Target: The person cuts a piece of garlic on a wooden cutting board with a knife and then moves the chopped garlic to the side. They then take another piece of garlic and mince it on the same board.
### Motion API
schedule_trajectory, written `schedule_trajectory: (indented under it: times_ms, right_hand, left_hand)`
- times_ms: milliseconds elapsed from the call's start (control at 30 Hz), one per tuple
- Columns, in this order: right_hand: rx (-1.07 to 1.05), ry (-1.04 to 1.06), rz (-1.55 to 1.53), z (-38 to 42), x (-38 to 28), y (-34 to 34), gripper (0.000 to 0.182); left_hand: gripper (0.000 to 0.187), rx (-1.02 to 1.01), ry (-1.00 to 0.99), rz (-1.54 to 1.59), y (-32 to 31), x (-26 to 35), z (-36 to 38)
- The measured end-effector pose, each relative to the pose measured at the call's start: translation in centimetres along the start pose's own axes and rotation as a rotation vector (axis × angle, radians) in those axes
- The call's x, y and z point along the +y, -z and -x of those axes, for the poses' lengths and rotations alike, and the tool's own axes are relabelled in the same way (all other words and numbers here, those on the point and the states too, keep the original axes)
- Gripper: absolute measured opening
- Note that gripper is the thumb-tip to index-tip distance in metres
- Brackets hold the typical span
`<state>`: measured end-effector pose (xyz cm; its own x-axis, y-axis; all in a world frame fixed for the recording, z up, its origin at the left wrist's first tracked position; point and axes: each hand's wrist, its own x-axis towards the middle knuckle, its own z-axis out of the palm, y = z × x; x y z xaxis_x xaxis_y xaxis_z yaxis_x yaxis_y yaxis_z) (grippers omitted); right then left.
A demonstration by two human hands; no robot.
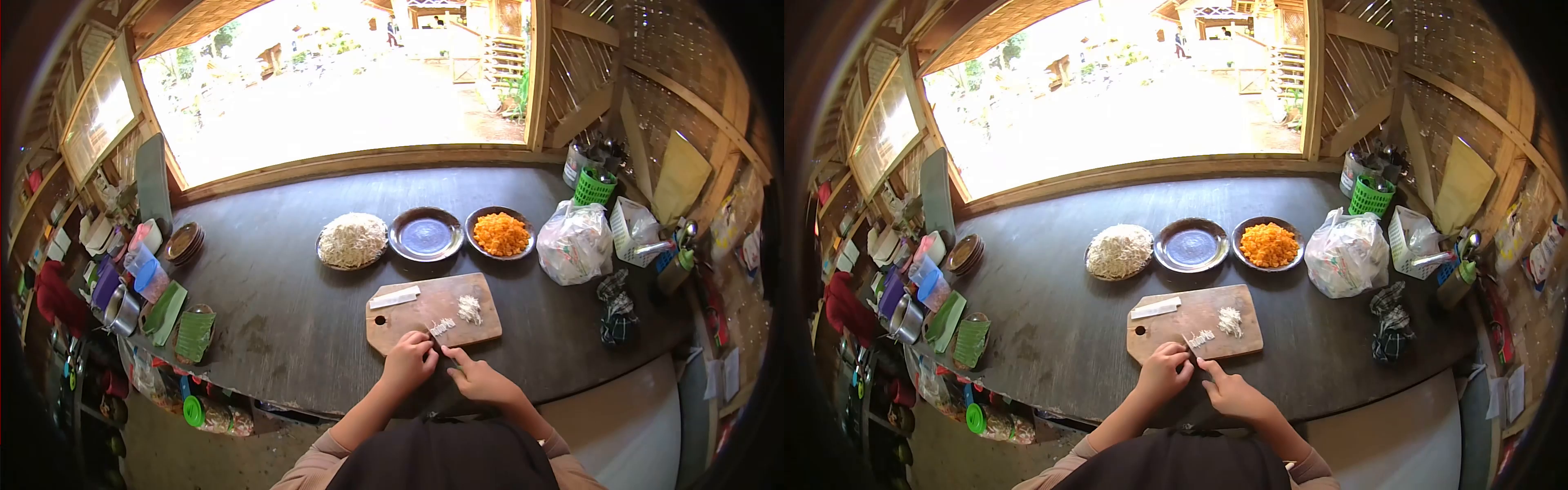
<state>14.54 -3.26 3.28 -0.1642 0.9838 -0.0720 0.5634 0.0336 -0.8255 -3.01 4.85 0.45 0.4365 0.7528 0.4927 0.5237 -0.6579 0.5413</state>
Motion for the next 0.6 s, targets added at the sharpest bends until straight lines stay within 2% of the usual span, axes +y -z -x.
schedule_trajectory:
  times_ms: [133,333,400,533,600]
  right_hand:
    - [0.053,0.008,-0.009,-0.7,0.2,-0.8,0.046]
    - [0.006,-0.031,0.025,0.7,-1.6,0.8,0.045]
    - [-0.104,-0.175,0.026,1.2,-2.6,1.7,0.047]
    - [-0.09,-0.122,0.011,1.2,-1.9,1.3,0.048]
    - [-0.018,-0.04,-0.001,0.7,-1.0,0.6,0.046]
  left_hand:
    - [0.016,-0.006,0.014,0.003,-0.4,-0.2,0.1]
    - [0.016,-0.004,0.006,-0.005,-0.4,-0.3,0.1]
    - [0.018,-0.006,0.01,-0.026,-0.5,-0.3,0.2]
    - [0.017,0.008,-0.001,-0.011,-0.2,-0.1,0.2]
    - [0.016,0.005,-0.007,0.005,-0.1,0.0,0.1]
